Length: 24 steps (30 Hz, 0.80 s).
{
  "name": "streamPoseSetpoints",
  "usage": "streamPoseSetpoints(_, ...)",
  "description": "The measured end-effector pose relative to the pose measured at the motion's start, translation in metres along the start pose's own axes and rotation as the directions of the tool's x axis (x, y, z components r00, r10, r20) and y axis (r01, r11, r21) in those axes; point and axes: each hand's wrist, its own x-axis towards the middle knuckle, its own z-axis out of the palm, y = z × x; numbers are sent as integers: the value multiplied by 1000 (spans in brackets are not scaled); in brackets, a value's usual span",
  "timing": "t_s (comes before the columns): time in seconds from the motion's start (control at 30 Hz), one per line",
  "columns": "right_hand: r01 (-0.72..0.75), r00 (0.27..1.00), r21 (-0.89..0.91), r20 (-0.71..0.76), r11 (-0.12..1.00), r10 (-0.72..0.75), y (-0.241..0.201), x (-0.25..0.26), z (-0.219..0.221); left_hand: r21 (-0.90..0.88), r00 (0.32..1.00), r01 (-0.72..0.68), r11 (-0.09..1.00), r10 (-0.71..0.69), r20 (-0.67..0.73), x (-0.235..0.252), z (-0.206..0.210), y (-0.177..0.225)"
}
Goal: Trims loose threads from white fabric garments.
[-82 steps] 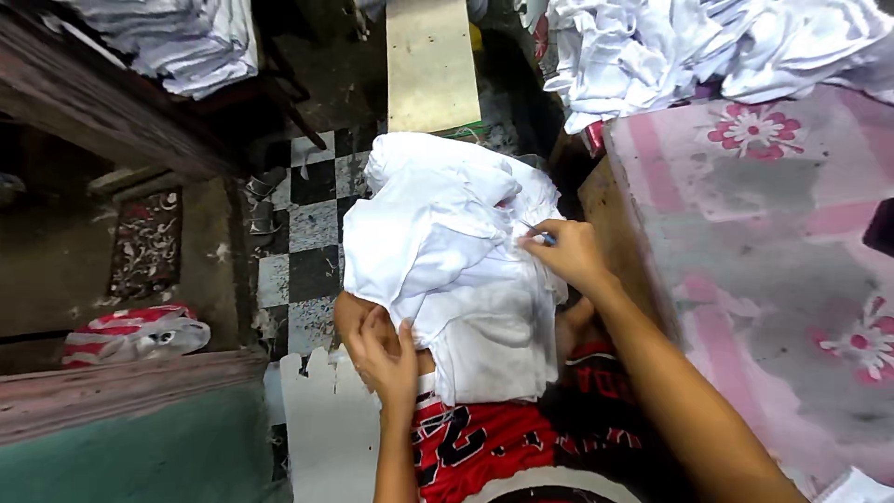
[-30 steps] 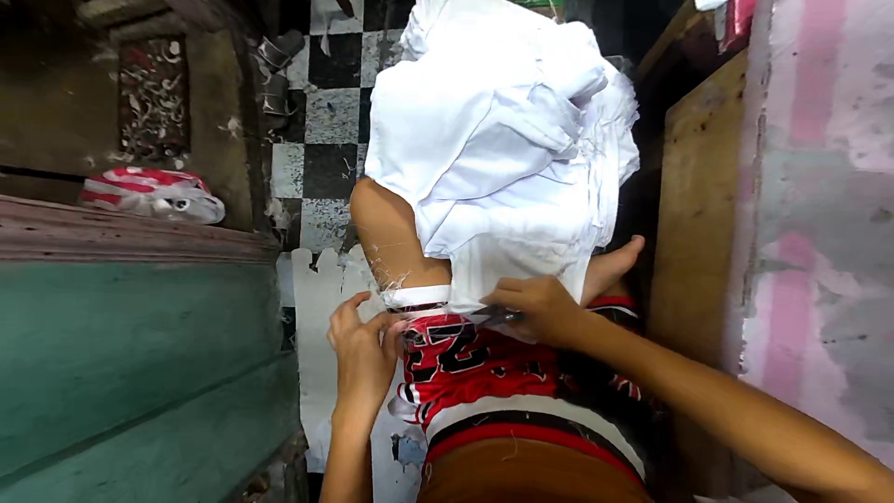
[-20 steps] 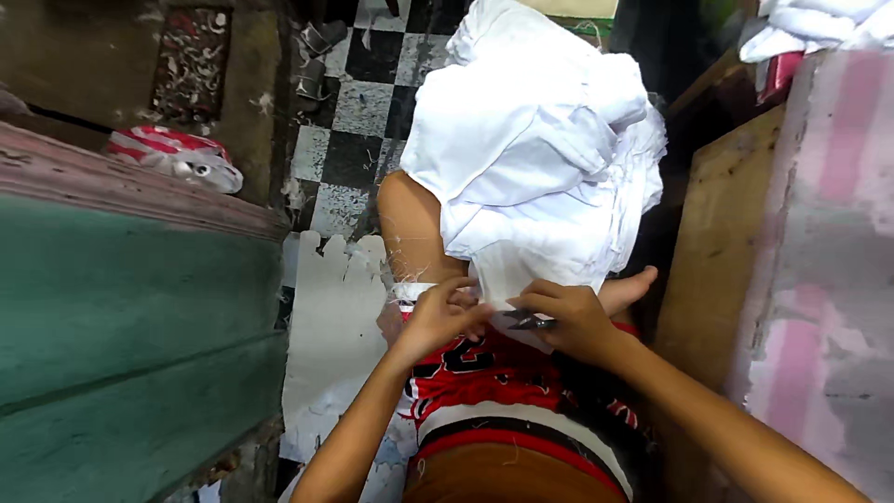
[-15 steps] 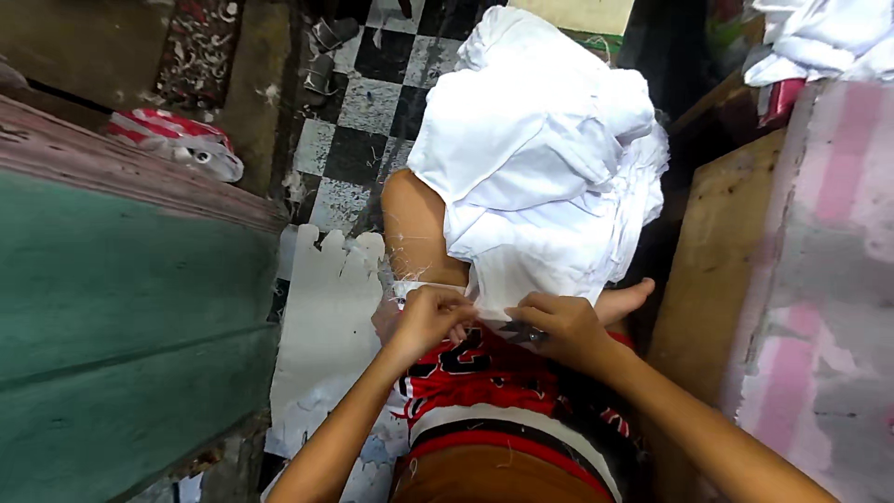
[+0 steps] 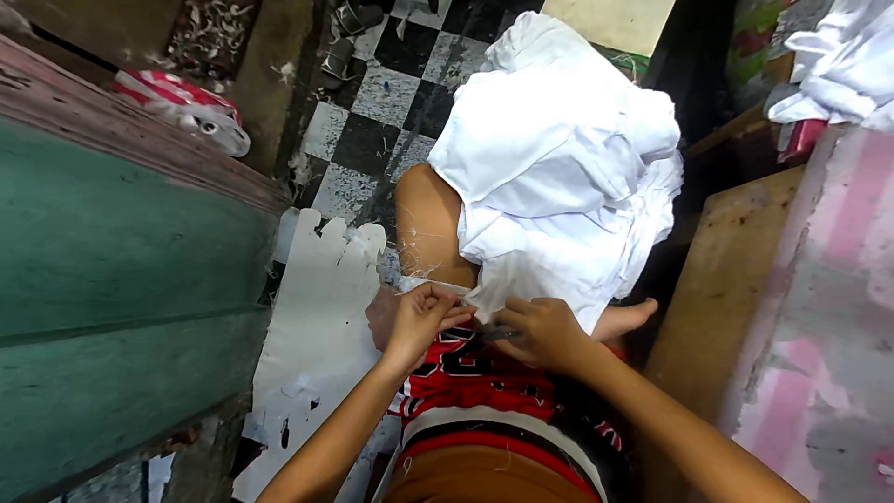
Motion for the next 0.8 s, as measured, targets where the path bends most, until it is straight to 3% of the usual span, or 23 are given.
streamPoseSetpoints(0.13, -171, 985, 2, -38, 985, 171, -4, 5, -10, 9, 994, -111, 994, 111, -18, -5, 5, -9)
streamPoseSetpoints(0.27, -221, 972, -144, -107, 965, 207, -16, 6, 4, 46, 983, -179, 983, 180, -18, -9, 6, -16)
streamPoseSetpoints(0.43, -281, 955, -175, -143, 944, 258, -31, 10, 16, 112, 966, -253, 961, 257, -24, -14, 9, -23)
streamPoseSetpoints(0.57, -294, 949, -181, -167, 938, 266, -35, 13, 15, 118, 957, -287, 951, 291, -17, -16, 9, -28)
streamPoseSetpoints(0.8, -198, 972, -294, -185, 935, 148, -31, 13, 13, 113, 949, -316, 942, 316, 16, -18, 8, -31)
